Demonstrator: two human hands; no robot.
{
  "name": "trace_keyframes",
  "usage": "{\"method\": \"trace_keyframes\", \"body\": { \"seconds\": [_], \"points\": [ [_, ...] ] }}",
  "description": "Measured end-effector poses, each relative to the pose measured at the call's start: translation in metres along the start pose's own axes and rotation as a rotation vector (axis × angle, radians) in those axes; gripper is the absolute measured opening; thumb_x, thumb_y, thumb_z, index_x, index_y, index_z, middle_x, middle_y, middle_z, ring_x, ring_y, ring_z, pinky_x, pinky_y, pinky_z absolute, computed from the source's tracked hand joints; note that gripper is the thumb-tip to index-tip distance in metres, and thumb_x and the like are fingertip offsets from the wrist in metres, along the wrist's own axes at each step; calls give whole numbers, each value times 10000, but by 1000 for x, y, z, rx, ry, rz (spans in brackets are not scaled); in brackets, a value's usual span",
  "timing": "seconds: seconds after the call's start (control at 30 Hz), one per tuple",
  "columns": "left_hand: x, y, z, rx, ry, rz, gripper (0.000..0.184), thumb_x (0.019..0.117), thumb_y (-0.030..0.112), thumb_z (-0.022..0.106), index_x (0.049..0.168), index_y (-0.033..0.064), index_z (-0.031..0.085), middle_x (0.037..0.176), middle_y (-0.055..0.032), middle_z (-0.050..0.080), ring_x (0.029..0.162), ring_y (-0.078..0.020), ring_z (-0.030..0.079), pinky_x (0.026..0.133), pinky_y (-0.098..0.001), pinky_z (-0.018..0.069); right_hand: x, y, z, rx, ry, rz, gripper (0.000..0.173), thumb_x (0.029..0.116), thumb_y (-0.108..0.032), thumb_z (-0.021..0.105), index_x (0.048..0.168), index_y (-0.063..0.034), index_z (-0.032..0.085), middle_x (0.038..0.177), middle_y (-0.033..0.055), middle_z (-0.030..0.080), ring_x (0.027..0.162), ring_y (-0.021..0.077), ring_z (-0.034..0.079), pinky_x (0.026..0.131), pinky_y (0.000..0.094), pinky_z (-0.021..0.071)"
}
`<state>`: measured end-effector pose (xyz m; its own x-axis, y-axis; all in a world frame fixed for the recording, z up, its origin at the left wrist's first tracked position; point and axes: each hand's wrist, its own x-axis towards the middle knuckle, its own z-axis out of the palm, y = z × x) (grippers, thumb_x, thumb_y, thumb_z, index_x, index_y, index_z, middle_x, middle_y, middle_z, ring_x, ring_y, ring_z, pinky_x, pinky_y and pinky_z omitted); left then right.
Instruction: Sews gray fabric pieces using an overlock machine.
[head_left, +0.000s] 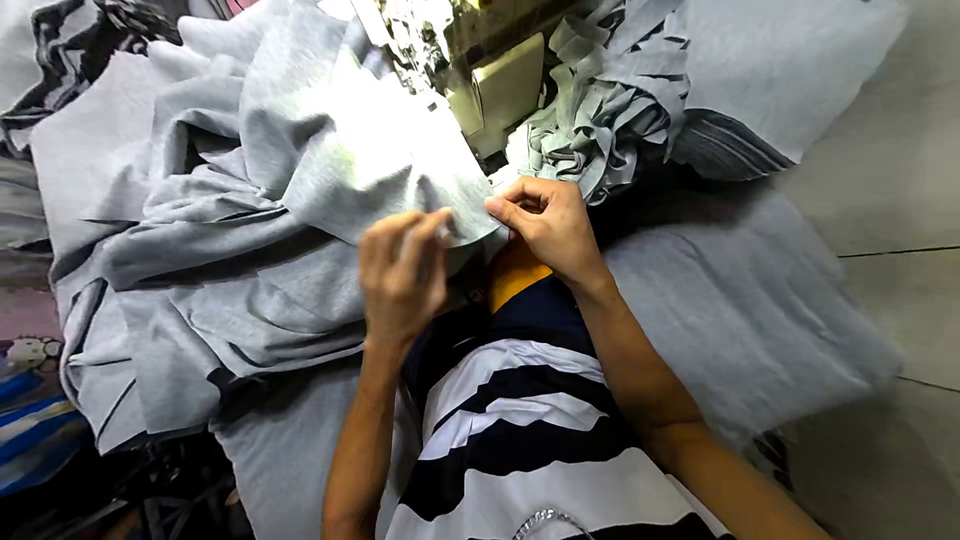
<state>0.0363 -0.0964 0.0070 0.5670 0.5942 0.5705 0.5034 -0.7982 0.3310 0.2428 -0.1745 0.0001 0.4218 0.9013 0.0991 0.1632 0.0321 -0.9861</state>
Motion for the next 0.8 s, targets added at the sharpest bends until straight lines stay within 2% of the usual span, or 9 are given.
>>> {"method": "trace_keyframes", "body": {
  "seconds": [0.1, 0.17, 0.3, 0.4, 0.5, 0.57, 0.67, 0.73, 0.8],
  "points": [
    [-13, -49, -31, -36, 14, -506, 541, 1038, 397, 568, 1408, 12, 485, 1352, -162, 571, 1240, -229, 580, 1031, -413, 504, 3, 1, -2, 20, -6, -15, 106, 970, -182, 727, 933, -84, 720, 775, 7, 689, 595, 72, 616, 527, 210, 528],
    [-16, -67, -41, -142, 24, -721, 645, 1026, 500, 552, 1423, 2, 448, 1317, -154, 601, 1178, -195, 623, 1001, -412, 523, 5, 3, -1, 50, -18, -43, 78, 959, -153, 732, 941, -77, 734, 808, 7, 700, 651, 67, 635, 579, 213, 543],
    [5, -57, -42, -591, 81, -721, 267, 1033, 390, 601, 1121, 146, 660, 958, 63, 676, 857, -18, 658, 797, -234, 568, 1, 3, 0, 80, -14, -24, 78, 948, -164, 746, 928, -89, 737, 779, 18, 689, 605, 90, 614, 528, 221, 520],
    [15, -61, -29, -932, 256, -721, 142, 1049, 288, 590, 1139, 198, 654, 942, 98, 705, 812, -14, 679, 742, -205, 587, 1, 1, 1, 88, 9, -5, 70, 937, -149, 760, 935, -79, 751, 748, 14, 692, 563, 76, 592, 506, 213, 506],
    [17, -64, -24, -841, 367, -762, 180, 1060, 279, 570, 1173, 165, 653, 949, 69, 721, 840, -51, 710, 787, -266, 613, 1, -2, 5, 74, 31, -3, 67, 924, -139, 773, 928, -73, 759, 735, 12, 701, 555, 71, 601, 505, 216, 514],
    [11, -61, -23, -532, 369, -795, 273, 1024, 280, 638, 1243, 123, 594, 975, 38, 692, 820, -48, 680, 730, -253, 588, 0, -1, 6, 66, 44, 7, 77, 921, -148, 781, 948, -79, 762, 737, 10, 707, 563, 75, 612, 511, 221, 520],
    [6, -44, -34, 14, 403, -529, 548, 980, 265, 656, 1390, -45, 462, 1256, -173, 574, 1105, -211, 593, 891, -369, 527, -1, 1, 6, 84, 59, -11, 215, 911, -135, 787, 1111, -104, 714, 700, 9, 678, 545, 94, 601, 482, 226, 502],
    [8, -10, -33, 30, 284, -255, 614, 965, 290, 675, 1422, -38, 429, 1404, -213, 499, 1311, -273, 508, 1062, -419, 469, -2, -1, 5, 95, 66, -45, 344, 911, -129, 786, 1227, -129, 650, 690, 14, 653, 527, 108, 575, 452, 228, 474],
    [16, 24, -12, -19, 35, -80, 792, 868, 417, 755, 1456, -19, 450, 1496, -224, 467, 1430, -338, 412, 1191, -505, 335, -4, -3, 5, 82, 75, -88, 315, 912, -125, 784, 1200, -120, 656, 726, 7, 670, 558, 98, 594, 480, 223, 497]
  ]
}}
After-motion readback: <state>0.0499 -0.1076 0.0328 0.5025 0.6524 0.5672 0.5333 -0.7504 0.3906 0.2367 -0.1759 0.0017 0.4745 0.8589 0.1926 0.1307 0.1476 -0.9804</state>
